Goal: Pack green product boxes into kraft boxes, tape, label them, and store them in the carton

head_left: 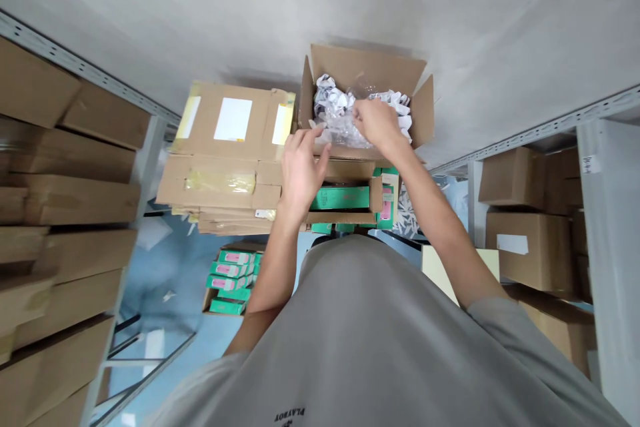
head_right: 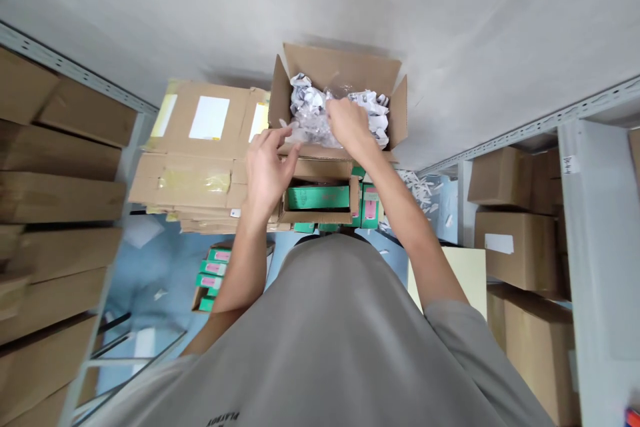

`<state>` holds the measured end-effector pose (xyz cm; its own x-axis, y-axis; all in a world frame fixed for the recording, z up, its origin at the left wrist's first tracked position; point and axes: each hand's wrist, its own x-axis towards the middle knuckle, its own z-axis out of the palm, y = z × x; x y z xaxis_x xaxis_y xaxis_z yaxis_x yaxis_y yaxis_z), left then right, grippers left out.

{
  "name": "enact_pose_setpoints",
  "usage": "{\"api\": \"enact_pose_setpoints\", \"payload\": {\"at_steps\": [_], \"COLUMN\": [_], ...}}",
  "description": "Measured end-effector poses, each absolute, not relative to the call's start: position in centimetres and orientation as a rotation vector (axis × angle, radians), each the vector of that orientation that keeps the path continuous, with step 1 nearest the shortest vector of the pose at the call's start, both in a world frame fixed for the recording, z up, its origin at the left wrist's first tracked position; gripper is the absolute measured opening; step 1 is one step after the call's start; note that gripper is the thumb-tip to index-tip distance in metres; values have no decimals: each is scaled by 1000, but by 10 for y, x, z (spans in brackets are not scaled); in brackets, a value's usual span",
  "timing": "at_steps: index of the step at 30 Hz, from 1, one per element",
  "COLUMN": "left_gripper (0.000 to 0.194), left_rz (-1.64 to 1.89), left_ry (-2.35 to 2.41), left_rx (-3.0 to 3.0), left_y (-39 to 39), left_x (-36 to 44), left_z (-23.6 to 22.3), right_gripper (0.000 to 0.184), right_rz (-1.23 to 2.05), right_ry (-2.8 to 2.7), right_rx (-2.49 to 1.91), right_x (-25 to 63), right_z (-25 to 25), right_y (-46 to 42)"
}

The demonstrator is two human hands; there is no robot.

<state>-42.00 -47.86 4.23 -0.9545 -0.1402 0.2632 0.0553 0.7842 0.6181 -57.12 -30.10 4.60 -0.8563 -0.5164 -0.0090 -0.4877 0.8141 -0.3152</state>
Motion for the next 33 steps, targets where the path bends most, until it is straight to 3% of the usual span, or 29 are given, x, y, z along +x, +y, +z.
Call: {"api": "enact_pose_setpoints", "payload": {"at_steps": [5,9,11,14,19,25,33], "left_gripper": [41,80,91,83,49,63,49], "left_rz": [-1103,-1424,-1589,-1760,-1802,-1882,-2056], "left_ry": [-2571,-2395,-2303,-2171,-1979,-2174,-2363], "left_rx": [62,20,8,11,166,104,270], "left_y": [-475,-459,-450,-441,-443,-458,-484], "left_x": [-419,-423,-427,-431,-423,-390,-356], "left_z": [50,60,61,59,64,76,50], "right_gripper": [22,14,14,16,33,42,35], "right_rz": [-741,-1072,-1251,-1465,-1902,-2110,-2018], "right_ry": [3085,3221,3208,3102,2646,2429,2329], "right_rx": [-632,-657,-752,-868,-723,-436,-336], "right_x": [-545,-511,-495,-476,-455,-444,-430], "right_z": [90,115,124,130,121,89,64], "right_y": [-264,-250,-244,-234,-222,-218,-193]}}
